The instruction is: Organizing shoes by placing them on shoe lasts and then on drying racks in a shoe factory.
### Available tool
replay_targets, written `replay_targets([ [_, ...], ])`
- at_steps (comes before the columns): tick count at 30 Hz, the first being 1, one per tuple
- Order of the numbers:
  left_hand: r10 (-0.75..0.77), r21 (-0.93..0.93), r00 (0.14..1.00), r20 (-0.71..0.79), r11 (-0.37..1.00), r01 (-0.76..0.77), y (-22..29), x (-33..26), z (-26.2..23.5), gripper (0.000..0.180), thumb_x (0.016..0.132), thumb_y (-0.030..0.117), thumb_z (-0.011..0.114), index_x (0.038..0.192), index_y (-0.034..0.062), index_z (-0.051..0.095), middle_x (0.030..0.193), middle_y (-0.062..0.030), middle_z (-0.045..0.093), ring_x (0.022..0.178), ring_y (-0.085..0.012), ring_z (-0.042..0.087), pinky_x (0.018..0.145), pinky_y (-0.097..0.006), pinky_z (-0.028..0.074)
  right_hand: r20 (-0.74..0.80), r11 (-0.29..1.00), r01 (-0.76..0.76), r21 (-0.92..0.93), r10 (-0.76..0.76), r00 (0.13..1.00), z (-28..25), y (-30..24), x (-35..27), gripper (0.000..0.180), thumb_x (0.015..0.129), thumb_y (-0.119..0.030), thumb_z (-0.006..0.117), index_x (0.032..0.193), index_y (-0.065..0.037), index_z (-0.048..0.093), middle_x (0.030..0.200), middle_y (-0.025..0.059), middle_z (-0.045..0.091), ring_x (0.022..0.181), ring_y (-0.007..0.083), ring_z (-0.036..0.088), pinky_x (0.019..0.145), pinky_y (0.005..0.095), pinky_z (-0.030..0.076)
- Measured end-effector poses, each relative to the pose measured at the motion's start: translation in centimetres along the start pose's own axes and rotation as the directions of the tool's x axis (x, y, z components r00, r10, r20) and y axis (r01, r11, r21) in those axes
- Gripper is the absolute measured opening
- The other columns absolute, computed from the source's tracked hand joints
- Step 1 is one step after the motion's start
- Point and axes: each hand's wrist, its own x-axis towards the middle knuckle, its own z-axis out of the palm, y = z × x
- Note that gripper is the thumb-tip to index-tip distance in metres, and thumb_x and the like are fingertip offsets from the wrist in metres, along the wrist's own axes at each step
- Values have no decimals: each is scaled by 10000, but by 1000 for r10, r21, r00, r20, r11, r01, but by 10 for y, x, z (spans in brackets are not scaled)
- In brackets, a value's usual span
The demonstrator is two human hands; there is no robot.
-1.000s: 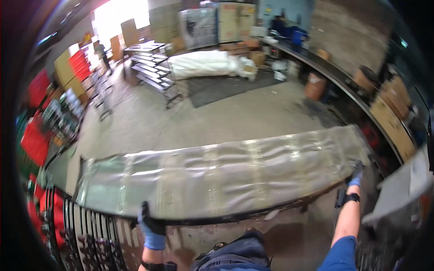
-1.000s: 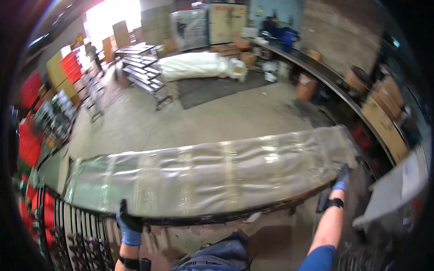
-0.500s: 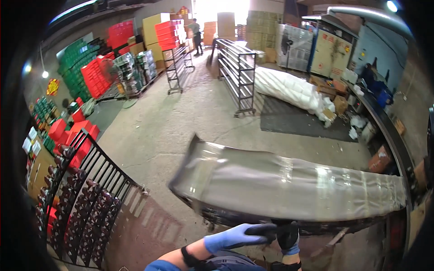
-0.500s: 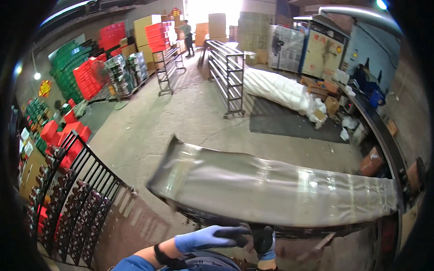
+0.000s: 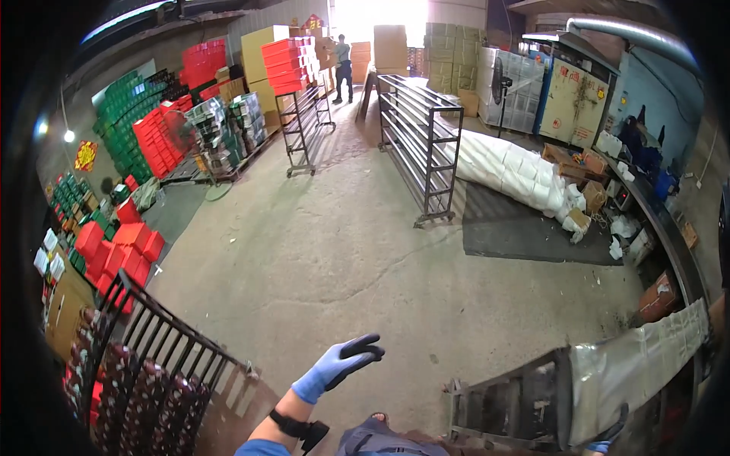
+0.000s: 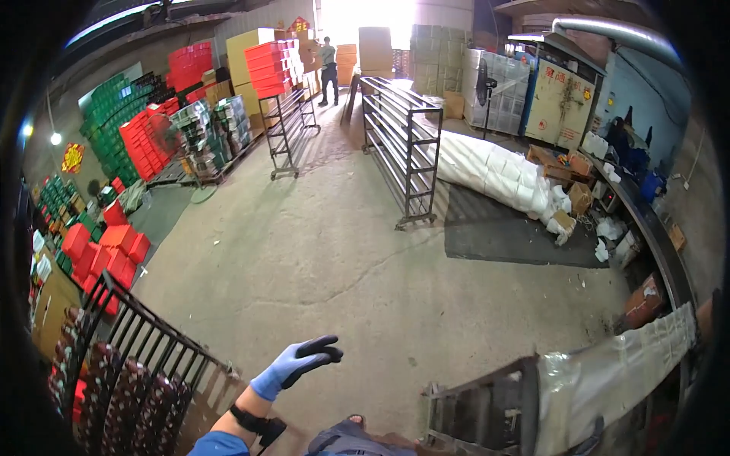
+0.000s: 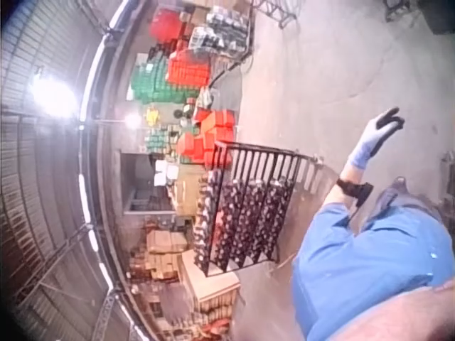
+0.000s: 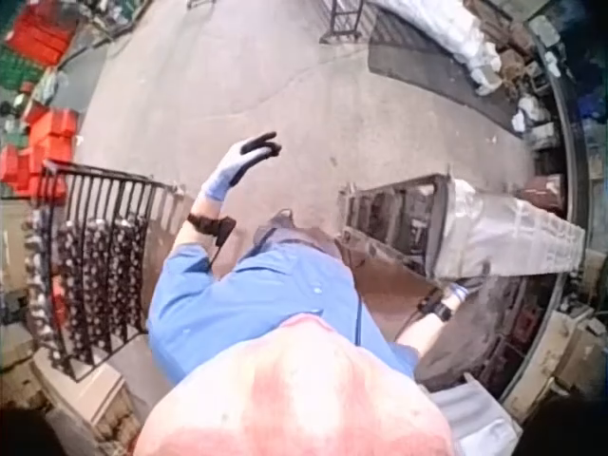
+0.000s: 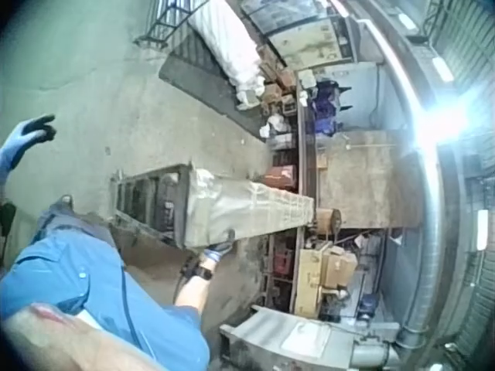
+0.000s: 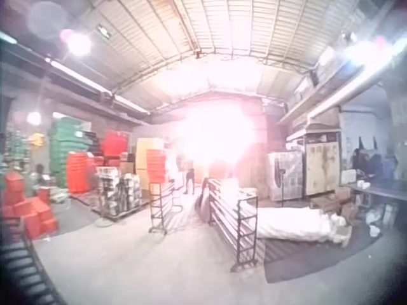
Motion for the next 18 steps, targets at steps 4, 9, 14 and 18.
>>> replay_targets([
  [4, 8, 101, 998, 64, 995, -14, 16, 158, -40, 486, 886, 135, 585, 1310, -28, 414, 1148, -134, 590, 1051, -183, 565, 923, -301, 442, -195, 732, 13, -682, -198, 961, -33, -44, 48, 531, 866, -165, 548, 1336, 2, 367, 1374, 153, 396, 1264, 294, 376, 1039, 377, 319],
  [9, 86, 115, 989, 123, 988, -100, 34, 360, -56, 520, 859, 172, 617, 1303, -21, 427, 1134, -103, 604, 1008, -127, 554, 881, -251, 438, -223, 87, -205, -975, -411, 884, -10, -44, 104, 528, 880, -131, 530, 1348, 33, 347, 1402, 160, 370, 1294, 285, 353, 1049, 347, 311],
  [14, 112, 323, 993, 29, 939, -115, 48, 571, -75, 597, 816, 219, 659, 1313, -11, 422, 1196, -133, 579, 1083, -155, 541, 911, -274, 431, -77, 428, -75, -901, 14, 997, 100, -66, 217, 542, 829, -116, 584, 1320, 19, 397, 1288, 191, 484, 1209, 301, 447, 1005, 352, 350],
  [18, 197, 661, 979, 55, 727, -183, 107, 723, -108, 625, 773, 262, 679, 1285, -17, 453, 1204, -174, 568, 1108, -218, 548, 937, -312, 427, -338, 32, -337, -941, -66, 939, 41, -1, 266, 593, 802, -132, 616, 1332, -4, 383, 1314, 222, 441, 1216, 349, 422, 1027, 399, 337],
])
